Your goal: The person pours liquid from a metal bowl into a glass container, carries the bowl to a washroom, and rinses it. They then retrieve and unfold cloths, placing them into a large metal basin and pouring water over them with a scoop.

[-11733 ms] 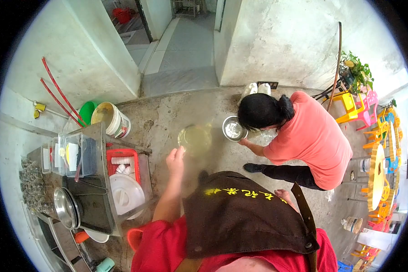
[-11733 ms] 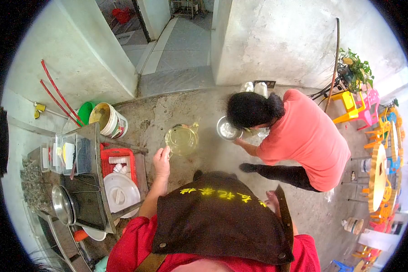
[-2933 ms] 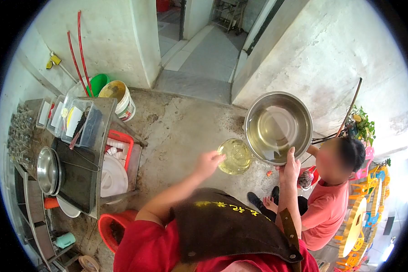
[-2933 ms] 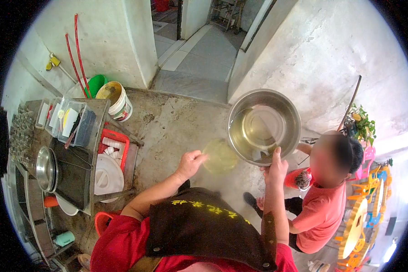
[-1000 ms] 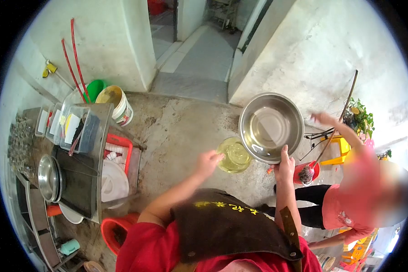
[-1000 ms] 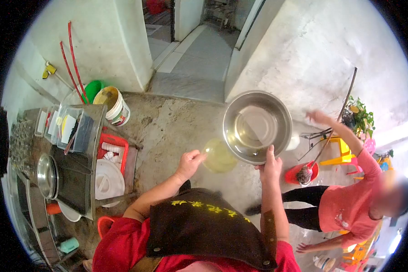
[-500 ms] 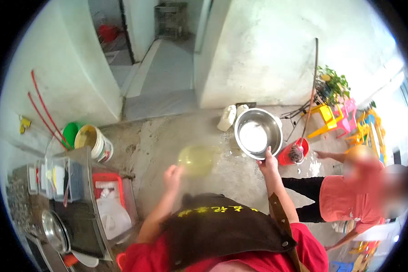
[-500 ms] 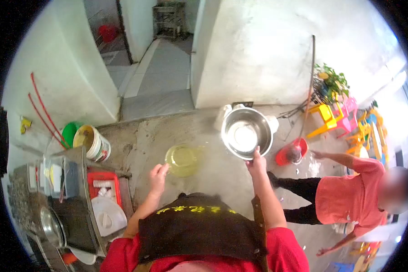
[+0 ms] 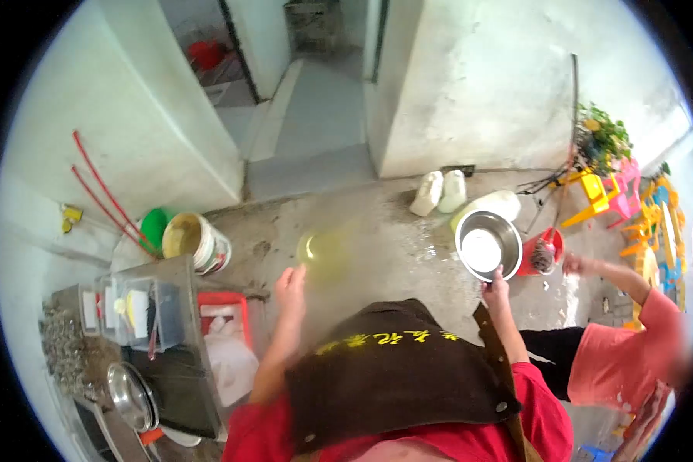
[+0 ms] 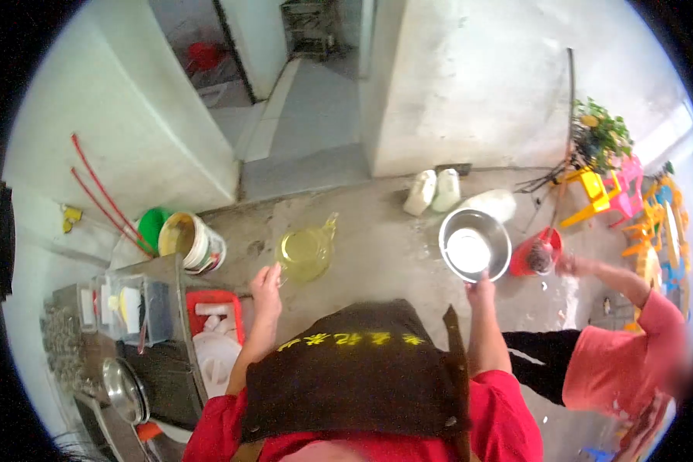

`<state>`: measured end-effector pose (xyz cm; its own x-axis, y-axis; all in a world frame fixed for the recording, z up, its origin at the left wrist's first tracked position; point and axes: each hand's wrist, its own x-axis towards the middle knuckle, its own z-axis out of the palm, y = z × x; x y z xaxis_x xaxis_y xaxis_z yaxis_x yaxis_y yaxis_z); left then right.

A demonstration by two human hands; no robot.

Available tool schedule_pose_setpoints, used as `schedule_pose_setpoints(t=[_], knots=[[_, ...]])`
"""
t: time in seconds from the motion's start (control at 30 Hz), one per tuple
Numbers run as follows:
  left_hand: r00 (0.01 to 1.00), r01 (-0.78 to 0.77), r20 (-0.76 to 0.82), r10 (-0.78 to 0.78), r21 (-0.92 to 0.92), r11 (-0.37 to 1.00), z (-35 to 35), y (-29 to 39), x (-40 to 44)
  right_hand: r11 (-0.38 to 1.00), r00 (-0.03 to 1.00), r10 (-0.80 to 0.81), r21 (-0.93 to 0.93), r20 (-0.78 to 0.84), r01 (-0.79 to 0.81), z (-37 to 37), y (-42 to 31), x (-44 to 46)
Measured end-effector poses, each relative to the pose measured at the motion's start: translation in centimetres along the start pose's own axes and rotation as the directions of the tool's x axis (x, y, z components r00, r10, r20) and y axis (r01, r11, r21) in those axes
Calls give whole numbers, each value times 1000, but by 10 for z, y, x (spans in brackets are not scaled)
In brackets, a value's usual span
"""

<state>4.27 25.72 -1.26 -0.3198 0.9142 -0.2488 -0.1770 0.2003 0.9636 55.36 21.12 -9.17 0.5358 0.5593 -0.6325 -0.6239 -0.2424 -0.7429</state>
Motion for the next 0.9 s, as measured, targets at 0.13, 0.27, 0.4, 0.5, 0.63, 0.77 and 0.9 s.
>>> schedule_pose_setpoints(t=[0.13,0.27,0.4,0.5,0.63,0.77,0.9], knots=[[998,-50,-46,48,-38,998,-9,7,26,997,999,39,-68,-12,-39,52,-1,-10],[996,-38,-84,32,-66,997,-2,36,48,914,994,82,-404,77,-44,133,3,-21],[986,4,-166,-32,-169,986,24,76,67,827,951,149,-561,272,31,217,31,6],[987,-32,-163,3,-172,985,27,83,93,795,904,219,-604,368,54,286,49,12],[960,-30,-277,-34,-225,974,47,111,132,703,834,343,-707,432,77,376,65,25],[956,-52,-291,-33,-280,959,55,134,181,701,759,416,-708,501,84,456,78,26],[946,-89,-325,-10,-289,953,46,141,249,692,750,412,-713,518,113,529,82,25]])
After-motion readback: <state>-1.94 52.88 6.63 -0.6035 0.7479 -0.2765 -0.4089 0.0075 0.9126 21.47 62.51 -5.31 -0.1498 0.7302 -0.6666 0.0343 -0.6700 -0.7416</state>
